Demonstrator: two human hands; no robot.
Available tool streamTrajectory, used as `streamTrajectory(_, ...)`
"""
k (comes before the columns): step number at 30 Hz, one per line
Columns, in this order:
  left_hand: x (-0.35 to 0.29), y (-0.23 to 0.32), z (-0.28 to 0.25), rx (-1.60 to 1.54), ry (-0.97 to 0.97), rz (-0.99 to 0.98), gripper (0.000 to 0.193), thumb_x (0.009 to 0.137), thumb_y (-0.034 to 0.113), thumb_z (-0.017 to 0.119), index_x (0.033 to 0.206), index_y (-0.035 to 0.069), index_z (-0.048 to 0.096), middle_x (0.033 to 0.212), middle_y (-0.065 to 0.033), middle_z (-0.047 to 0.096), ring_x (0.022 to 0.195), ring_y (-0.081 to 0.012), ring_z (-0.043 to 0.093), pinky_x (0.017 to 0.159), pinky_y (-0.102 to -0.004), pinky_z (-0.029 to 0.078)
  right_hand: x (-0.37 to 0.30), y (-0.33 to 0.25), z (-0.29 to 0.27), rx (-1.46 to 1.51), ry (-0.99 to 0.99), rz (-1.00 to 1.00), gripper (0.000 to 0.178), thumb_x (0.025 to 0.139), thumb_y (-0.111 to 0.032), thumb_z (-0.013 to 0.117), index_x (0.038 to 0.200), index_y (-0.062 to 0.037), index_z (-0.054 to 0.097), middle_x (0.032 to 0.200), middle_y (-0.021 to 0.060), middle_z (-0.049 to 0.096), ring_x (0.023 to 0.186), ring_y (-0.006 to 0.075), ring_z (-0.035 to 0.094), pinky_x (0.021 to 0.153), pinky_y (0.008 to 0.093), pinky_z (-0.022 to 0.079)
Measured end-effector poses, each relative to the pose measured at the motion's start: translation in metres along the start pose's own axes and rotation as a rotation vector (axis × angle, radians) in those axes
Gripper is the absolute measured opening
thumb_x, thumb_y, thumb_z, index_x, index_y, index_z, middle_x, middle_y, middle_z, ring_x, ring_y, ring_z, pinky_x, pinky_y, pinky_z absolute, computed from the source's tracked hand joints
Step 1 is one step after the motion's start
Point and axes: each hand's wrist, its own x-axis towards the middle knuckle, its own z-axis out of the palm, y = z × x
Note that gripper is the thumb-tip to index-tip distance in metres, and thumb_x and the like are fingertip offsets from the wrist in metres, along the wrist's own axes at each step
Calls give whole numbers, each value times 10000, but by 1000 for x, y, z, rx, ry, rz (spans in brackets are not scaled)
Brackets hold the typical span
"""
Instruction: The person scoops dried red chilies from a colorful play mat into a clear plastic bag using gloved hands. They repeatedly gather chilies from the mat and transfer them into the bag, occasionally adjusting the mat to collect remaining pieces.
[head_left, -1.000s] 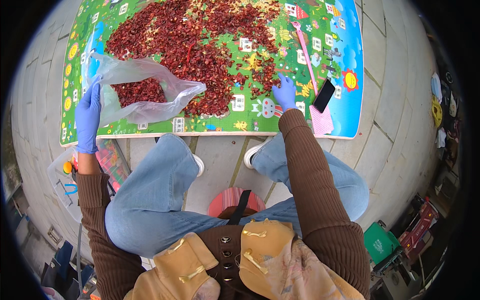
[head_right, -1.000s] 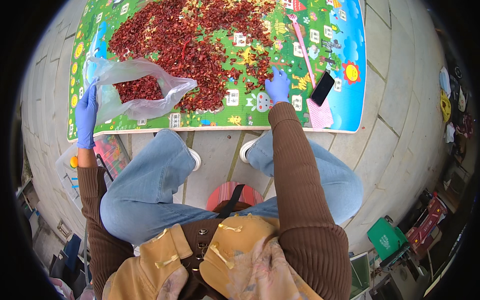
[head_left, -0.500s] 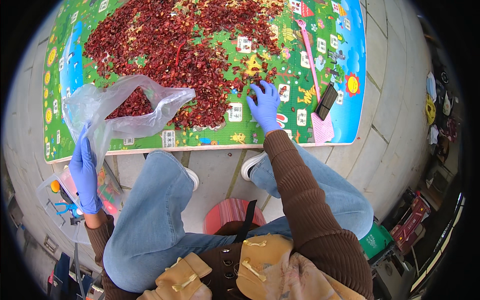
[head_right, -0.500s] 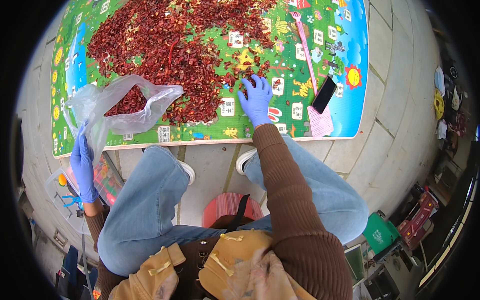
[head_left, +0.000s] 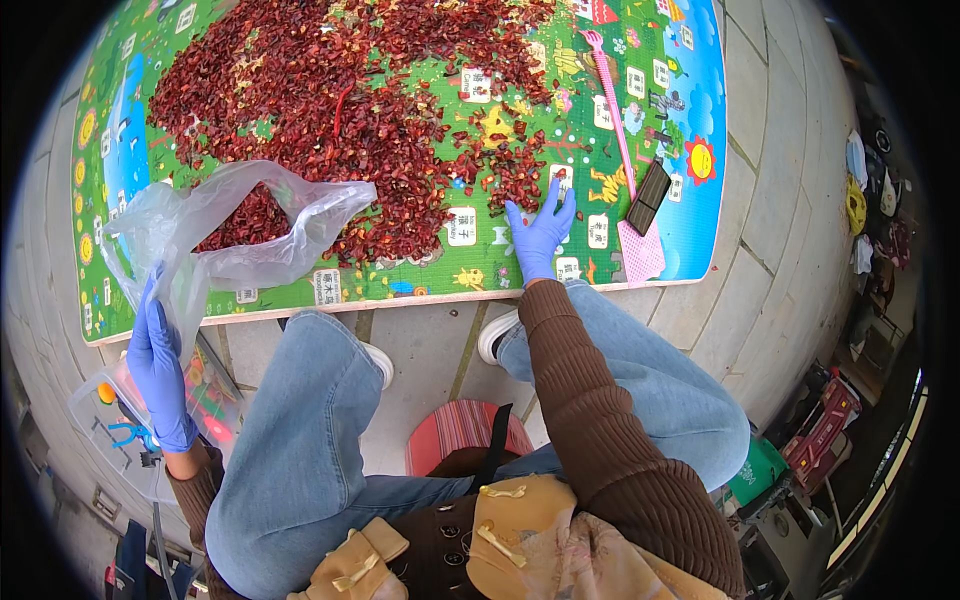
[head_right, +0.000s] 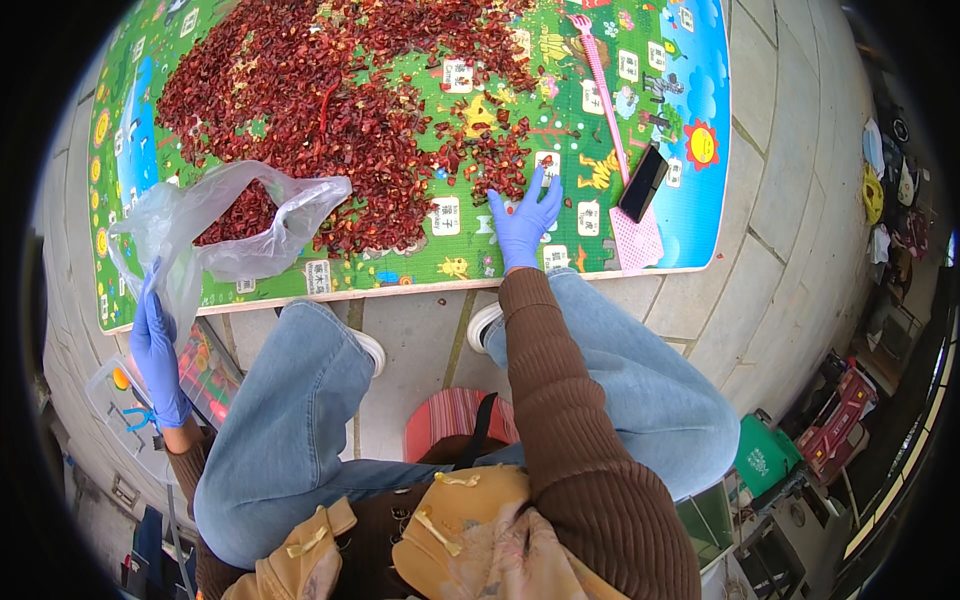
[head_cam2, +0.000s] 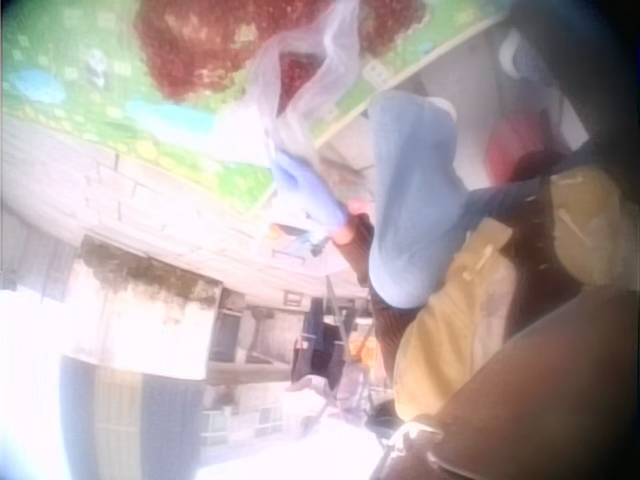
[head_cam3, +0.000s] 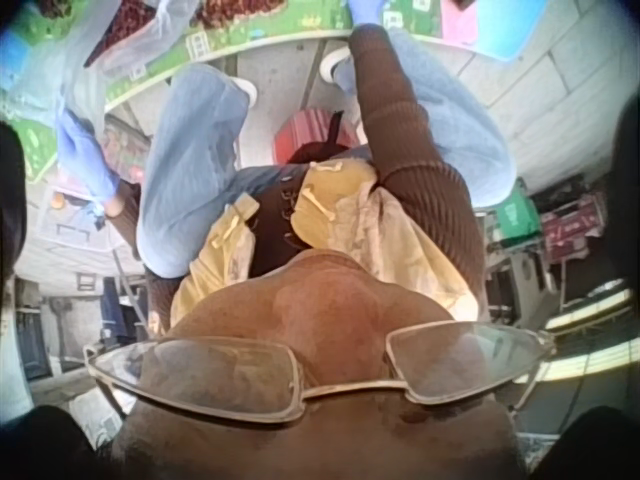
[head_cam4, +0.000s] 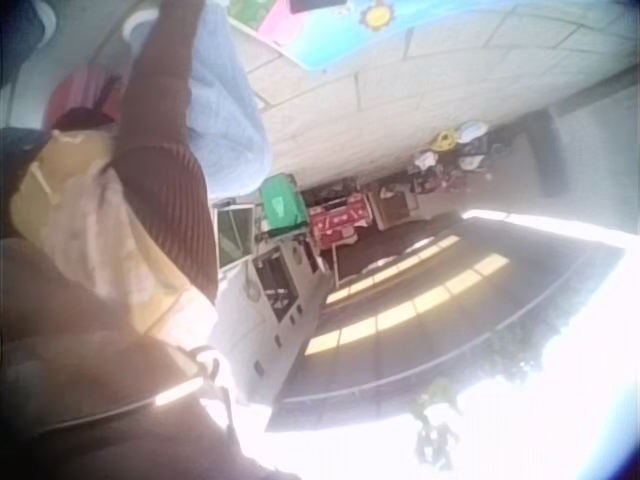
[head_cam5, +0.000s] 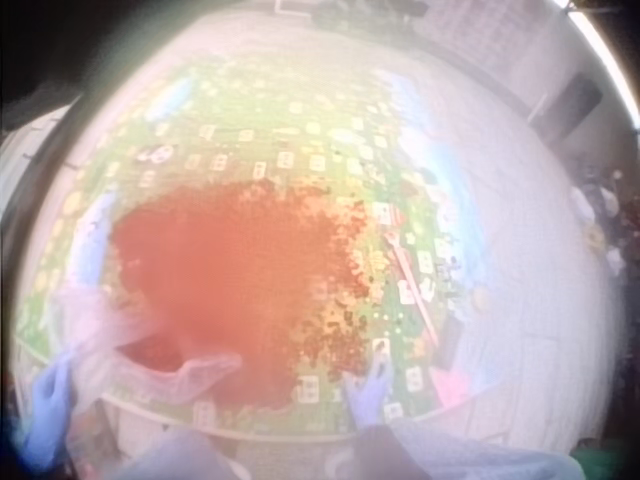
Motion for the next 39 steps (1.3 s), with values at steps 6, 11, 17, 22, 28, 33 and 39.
streamTrajectory(6, -1, 1, -3, 52, -10, -3, 361, 1074, 167, 496, 1388, 11, 580, 1234, 6, 678, 911, -25, 553, 818, -188, 447, 10, -21, 12, -88, -118, -156, 1159, 687, -649, 803, 1581, -146, 264, 1590, 290, 150, 1446, 521, 139, 1168, 625, 160)
streamTrajectory(11, -3, 3, -1, 118, -8, 22, 342, 1066, 124, 491, 1358, -20, 596, 1280, -80, 680, 1108, -86, 595, 1018, -269, 451, 46, -48, 26, -98, -69, -208, 1093, 705, -703, 758, 1575, -218, 308, 1594, 274, 168, 1445, 545, 116, 1154, 660, 133)
streamTrajectory(17, -4, 3, 0, 76, -54, 45, 366, 1073, 136, 477, 1392, -20, 562, 1346, -107, 639, 1214, -137, 565, 1092, -311, 404, 80, -74, 28, -160, -148, -244, 940, 737, -735, 697, 1518, -290, 422, 1563, 215, 293, 1430, 528, 183, 1135, 699, 126)
streamTrajectory(22, -4, 2, 1, 83, -72, -2, 381, 1077, 150, 470, 1412, -17, 542, 1376, -110, 618, 1250, -147, 546, 1110, -318, 385, 44, -95, 36, -148, -180, -465, 764, 751, -700, 711, 1404, -330, 565, 1459, 176, 409, 1382, 487, 272, 1122, 673, 174)
streamTrajectory(28, -2, 4, -5, 161, -49, -125, 387, 1081, 177, 473, 1413, -8, 547, 1351, -73, 635, 1209, -127, 557, 1073, -295, 402, 45, -90, 49, -129, -169, -513, 353, 886, -452, 687, 1158, -233, 641, 1193, 123, 541, 1122, 337, 525, 902, 530, 465)
streamTrajectory(33, 7, 6, -15, 92, -24, -185, 399, 1091, 213, 455, 1410, -3, 554, 1342, -50, 636, 1193, -122, 557, 1051, -266, 400, 75, -92, 33, -34, -348, -392, 233, 920, -350, 676, 1056, -166, 630, 1091, 113, 556, 971, 302, 621, 700, 448, 541)
streamTrajectory(39, 22, -7, -24, -71, -61, -88, 436, 1093, 269, 454, 1415, -9, 547, 1344, -40, 622, 1178, -117, 565, 1027, -243, 414, 73, -158, -7, 471, -354, -29, 184, 910, -264, 694, 1000, -107, 661, 993, 115, 573, 875, 286, 617, 775, 412, 519)
